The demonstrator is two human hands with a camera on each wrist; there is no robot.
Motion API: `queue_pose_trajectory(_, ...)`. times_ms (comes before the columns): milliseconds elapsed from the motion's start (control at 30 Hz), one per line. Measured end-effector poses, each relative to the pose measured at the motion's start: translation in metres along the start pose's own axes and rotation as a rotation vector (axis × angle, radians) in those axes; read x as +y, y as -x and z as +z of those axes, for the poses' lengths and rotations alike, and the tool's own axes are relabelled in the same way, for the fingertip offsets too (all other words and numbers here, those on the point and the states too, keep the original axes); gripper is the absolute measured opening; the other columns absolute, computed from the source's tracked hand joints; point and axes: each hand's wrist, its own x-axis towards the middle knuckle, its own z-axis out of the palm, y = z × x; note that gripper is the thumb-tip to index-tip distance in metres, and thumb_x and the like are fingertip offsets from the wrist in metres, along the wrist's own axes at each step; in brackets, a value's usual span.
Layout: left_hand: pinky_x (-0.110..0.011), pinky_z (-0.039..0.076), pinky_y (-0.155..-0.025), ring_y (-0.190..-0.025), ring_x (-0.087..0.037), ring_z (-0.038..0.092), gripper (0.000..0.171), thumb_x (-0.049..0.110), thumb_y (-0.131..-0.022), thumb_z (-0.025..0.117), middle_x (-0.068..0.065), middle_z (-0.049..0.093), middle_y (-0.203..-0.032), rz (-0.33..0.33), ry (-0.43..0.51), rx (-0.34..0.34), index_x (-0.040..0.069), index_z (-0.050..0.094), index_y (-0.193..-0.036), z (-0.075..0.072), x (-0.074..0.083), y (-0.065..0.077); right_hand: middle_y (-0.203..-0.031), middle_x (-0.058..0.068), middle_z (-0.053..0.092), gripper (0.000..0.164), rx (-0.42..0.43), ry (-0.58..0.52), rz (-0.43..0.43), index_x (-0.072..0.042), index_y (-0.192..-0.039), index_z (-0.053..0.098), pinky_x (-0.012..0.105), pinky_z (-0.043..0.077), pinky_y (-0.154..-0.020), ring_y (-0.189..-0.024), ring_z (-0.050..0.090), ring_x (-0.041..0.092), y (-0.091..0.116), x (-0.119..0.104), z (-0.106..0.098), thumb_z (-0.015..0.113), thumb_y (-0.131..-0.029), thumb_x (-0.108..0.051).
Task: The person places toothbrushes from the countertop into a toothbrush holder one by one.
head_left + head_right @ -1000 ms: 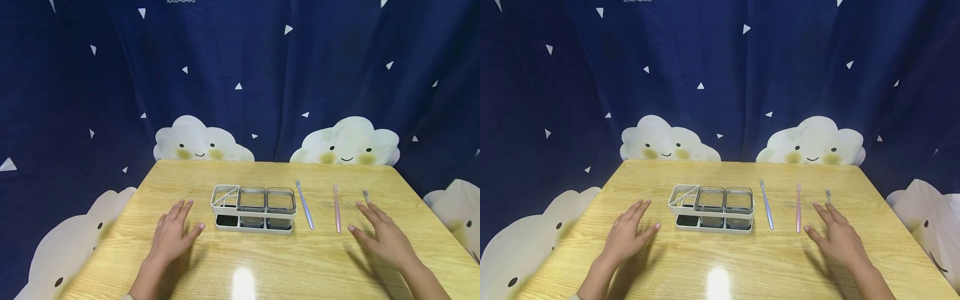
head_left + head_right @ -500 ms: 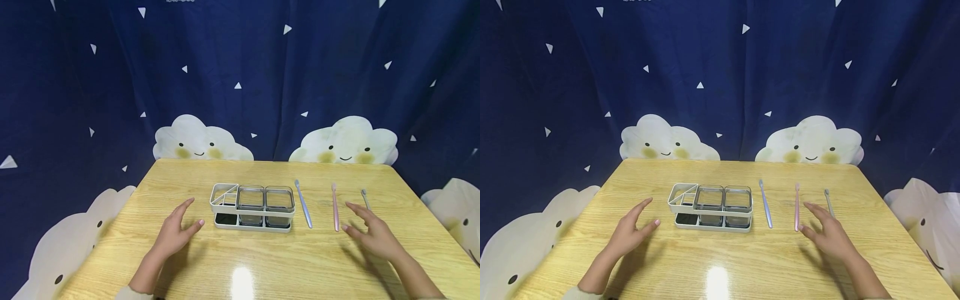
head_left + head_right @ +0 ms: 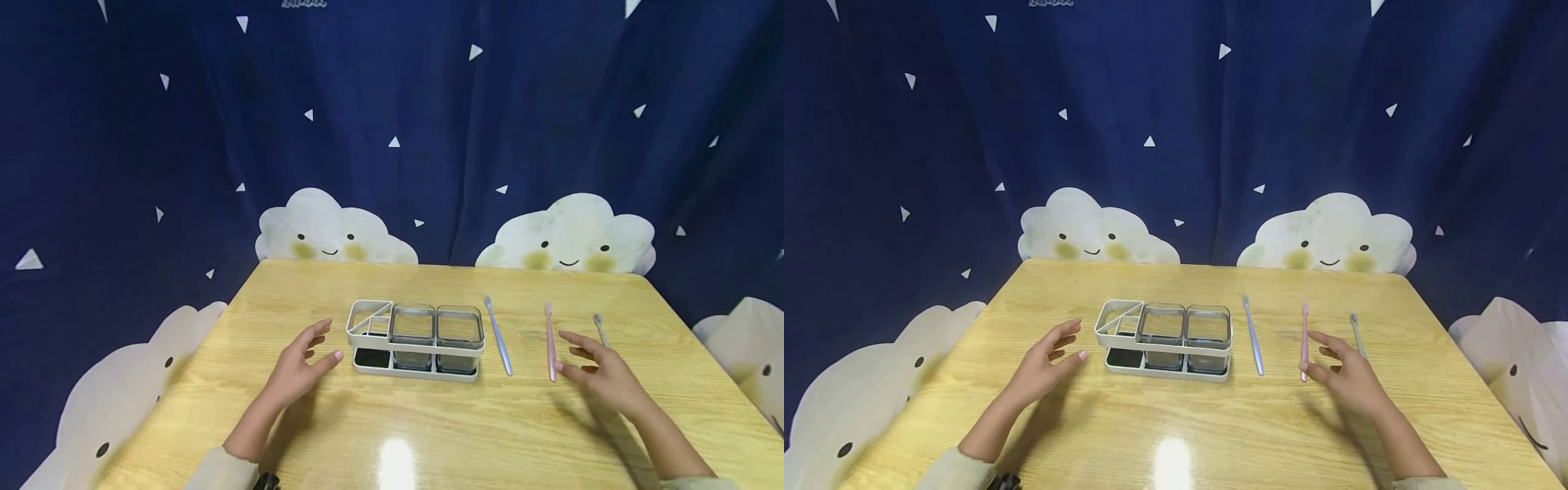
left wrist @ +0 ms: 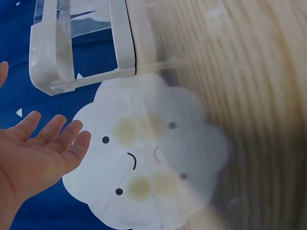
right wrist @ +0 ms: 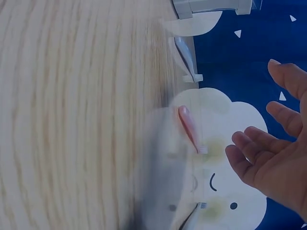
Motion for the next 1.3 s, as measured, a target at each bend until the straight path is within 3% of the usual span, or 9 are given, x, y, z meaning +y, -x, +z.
queue_pose_trajectory(133,-0.053,0.040,-0.092,-0.117,-0.036,0.048,0.057,0.020,-0.085,0.070,-0.014,0.049,-0.133,-0.018,0.096,-0.009,0.008,0.046,-0.135,0.000,0.000,-0.005,-0.135,0.028,0.039,0.058,-0.028,-0.055,0.033,0.003,-0.138,0.039,0.026,0.050,-0.074,-0.114,0.044,0.048,-0.004,0.003,-0.002,0.065,-0.089,-0.016)
queue_pose_trajectory(267,-0.055,0.037,-0.094,-0.120,-0.038,0.045,0.056,0.015,-0.086,0.068,-0.017,0.046,-0.135,-0.030,0.196,-0.030,0.006,0.044,-0.136,0.000,0.001,-0.010,-0.135,0.028,0.039,0.058,-0.041,-0.115,0.038,0.003,-0.138,0.038,0.018,0.047,-0.074,-0.114,0.044,0.046,-0.008,0.005,-0.002,0.063,-0.090,-0.017)
queue_pose_trajectory(533,-0.053,0.035,-0.098,-0.122,-0.041,0.041,0.056,0.011,-0.087,0.066,-0.018,0.041,-0.138,-0.020,0.301,-0.080,0.003,0.042,-0.136,0.004,-0.005,-0.020,-0.131,0.025,0.045,0.057,-0.051,-0.192,0.029,0.003,-0.138,0.039,0.020,0.049,-0.078,-0.112,0.049,0.036,-0.019,0.011,0.006,0.062,-0.091,-0.018)
queue_pose_trajectory(900,-0.056,0.032,-0.099,-0.123,-0.042,0.038,0.058,0.006,-0.086,0.066,-0.019,0.040,-0.139,-0.021,0.379,-0.095,-0.001,0.040,-0.137,0.011,-0.014,-0.029,-0.131,0.030,0.043,0.056,-0.066,-0.241,0.032,0.003,-0.138,0.038,0.020,0.048,-0.078,-0.113,0.047,0.042,-0.030,0.018,0.016,0.062,-0.091,-0.017)
queue_pose_trajectory(1133,-0.044,0.039,-0.097,-0.126,-0.042,0.035,0.061,0.006,-0.086,0.066,-0.020,0.036,-0.141,-0.037,0.428,-0.125,0.001,0.036,-0.139,0.013,-0.014,-0.035,-0.127,0.031,0.045,0.060,-0.080,-0.314,0.052,0.003,-0.141,0.032,0.025,0.050,-0.076,-0.098,0.056,0.008,-0.036,0.020,0.019,0.061,-0.092,-0.016)
queue_pose_trajectory(1300,-0.038,0.042,-0.094,-0.126,-0.036,0.037,0.064,0.006,-0.085,0.066,-0.018,0.035,-0.142,-0.063,0.460,-0.150,0.001,0.034,-0.141,0.015,-0.013,-0.039,-0.127,0.032,0.043,0.062,-0.091,-0.351,0.075,0.003,-0.142,0.031,0.033,0.052,-0.076,-0.096,0.057,0.005,-0.040,0.023,0.021,0.061,-0.092,-0.017)
